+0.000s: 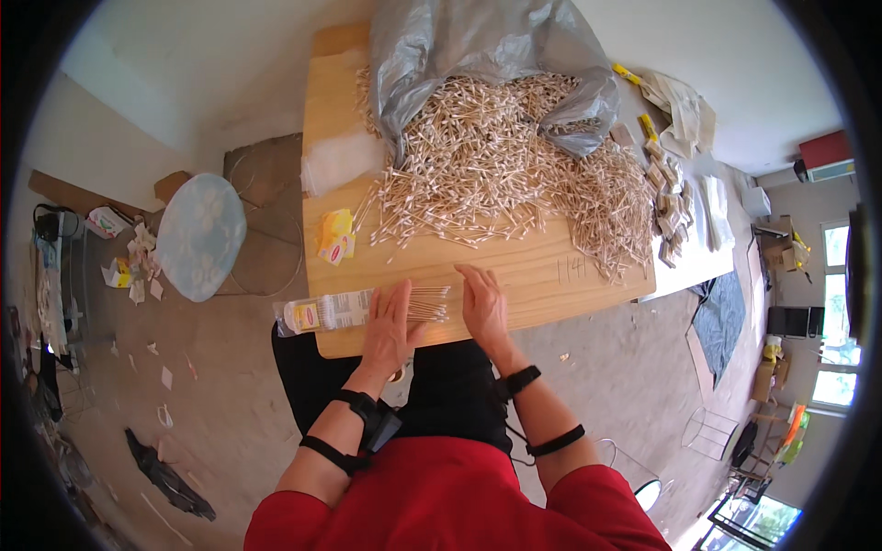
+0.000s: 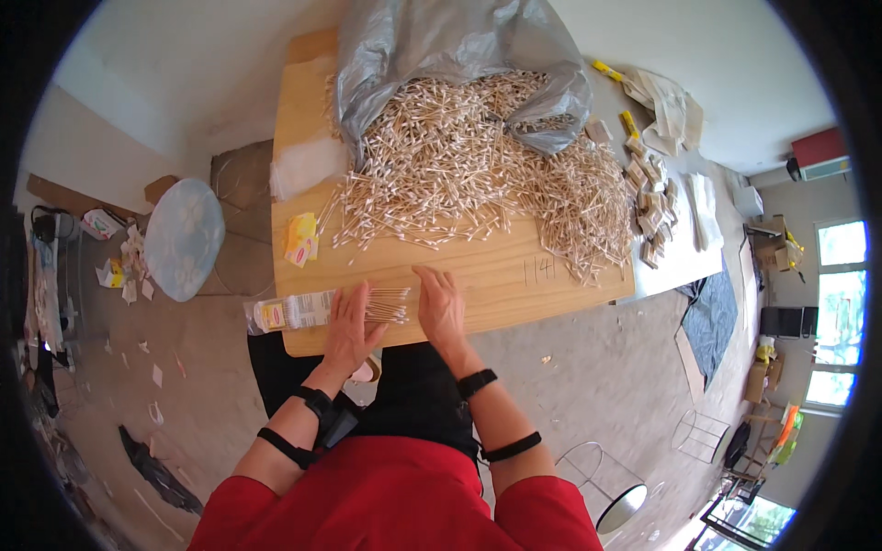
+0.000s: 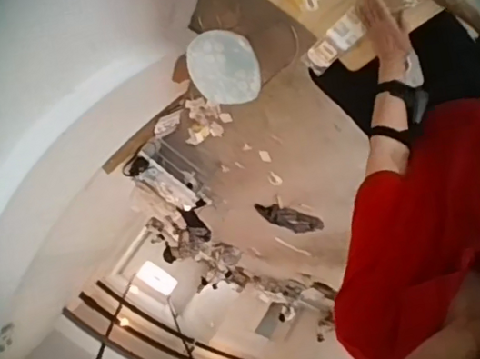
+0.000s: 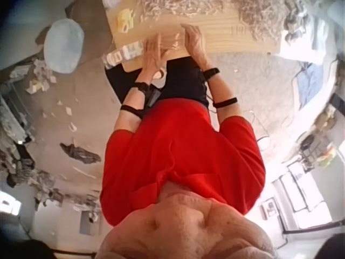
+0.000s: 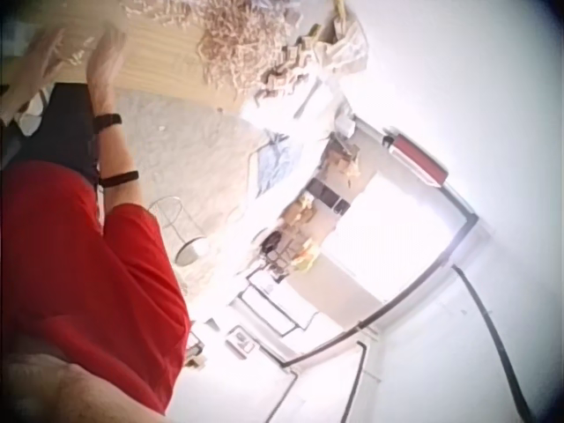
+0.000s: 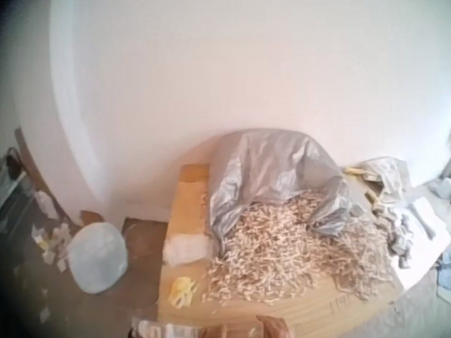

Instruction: Packing cotton swabs into small plastic containers for production.

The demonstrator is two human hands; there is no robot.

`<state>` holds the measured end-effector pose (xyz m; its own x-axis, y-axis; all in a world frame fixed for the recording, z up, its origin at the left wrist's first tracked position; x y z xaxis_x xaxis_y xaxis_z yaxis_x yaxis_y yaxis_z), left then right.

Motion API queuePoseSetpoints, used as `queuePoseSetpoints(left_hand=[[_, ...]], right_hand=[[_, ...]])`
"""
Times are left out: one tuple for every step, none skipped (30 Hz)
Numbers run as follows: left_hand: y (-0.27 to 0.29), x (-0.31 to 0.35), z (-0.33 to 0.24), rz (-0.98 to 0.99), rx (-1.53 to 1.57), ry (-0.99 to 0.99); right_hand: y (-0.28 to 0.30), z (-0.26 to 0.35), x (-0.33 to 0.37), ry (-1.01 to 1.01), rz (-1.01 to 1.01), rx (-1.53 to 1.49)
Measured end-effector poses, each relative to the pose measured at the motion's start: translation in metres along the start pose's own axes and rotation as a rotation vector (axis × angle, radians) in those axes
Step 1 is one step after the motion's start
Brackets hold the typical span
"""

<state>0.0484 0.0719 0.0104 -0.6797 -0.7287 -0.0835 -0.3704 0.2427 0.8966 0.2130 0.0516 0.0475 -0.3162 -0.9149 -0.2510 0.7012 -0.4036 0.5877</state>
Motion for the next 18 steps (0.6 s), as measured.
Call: queuePoseSetpoints(left_hand=[[0.002,0.001,0.006,-0.023,0.108,0.057],[0.001,0.001,0.006,-0.02,0.106,0.052],[0.003,-0.002,0.003,-0.048,0.096,0.052],[0.006,-0.006,0.001,-0.077,0.087,0.052],[0.006,-0.008,-0.003,-0.074,0.087,0.046],[0.006,-0.01,-0.003,-0.083,0.073,0.073],[0.007,-0.01,-0.003,-0.093,0.059,0.101],[0.008,-0.009,-0.004,-0.091,0.059,0.098],[0.014,-0.006,0.002,-0.131,0.144,0.129],[0.018,-0.004,0.007,-0.172,0.228,0.161],[0.018,-0.006,0.008,-0.169,0.225,0.16],[0.023,-0.006,0.017,-0.242,0.31,0.222],[0.028,-0.006,0.026,-0.315,0.393,0.285],[0.026,-0.01,0.023,-0.31,0.391,0.284],[0.021,-0.014,0.018,-0.318,0.426,0.298],[0.018,-0.018,0.014,-0.325,0.461,0.312],[0.015,-0.021,0.009,-0.318,0.458,0.312],[0.013,-0.023,0.005,-0.315,0.431,0.307]], right_hand=[[0.0,0.001,0.01,-0.042,-0.018,-0.052],[-0.002,0.001,0.018,-0.084,-0.034,-0.105],[-0.002,0.005,0.023,-0.056,-0.049,-0.13],[-0.004,0.006,0.026,-0.059,-0.055,-0.128],[-0.006,0.007,0.028,-0.048,-0.064,-0.128],[-0.007,0.009,0.03,-0.037,-0.072,-0.128],[-0.009,0.01,0.032,-0.04,-0.075,-0.127],[-0.006,0.006,0.034,-0.08,-0.126,-0.154],[-0.004,0.002,0.035,-0.12,-0.178,-0.182],[-0.005,0.002,0.034,-0.122,-0.18,-0.184],[-0.005,-0.004,0.032,-0.168,-0.212,-0.255],[-0.005,-0.012,0.034,-0.216,-0.246,-0.325],[-0.01,-0.014,0.034,-0.221,-0.249,-0.327],[-0.016,-0.015,0.033,-0.213,-0.268,-0.347],[-0.021,-0.013,0.032,-0.205,-0.284,-0.369],[-0.028,-0.012,0.032,-0.211,-0.285,-0.373],[-0.035,-0.008,0.031,-0.192,-0.275,-0.371],[-0.041,-0.004,0.03,-0.176,-0.263,-0.367]])
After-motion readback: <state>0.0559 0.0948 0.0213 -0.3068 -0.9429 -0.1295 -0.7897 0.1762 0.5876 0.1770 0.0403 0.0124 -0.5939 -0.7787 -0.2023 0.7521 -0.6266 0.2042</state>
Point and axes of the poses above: each hand's wrist, its own x-axis away from the middle knuckle, its own y-axis out of the back of the hand, z = x × y, the point moved 10 cm from there along -x, towards the middle knuckle, and after that the axes turned 8 degrees about -x, right-handed, at the moved point
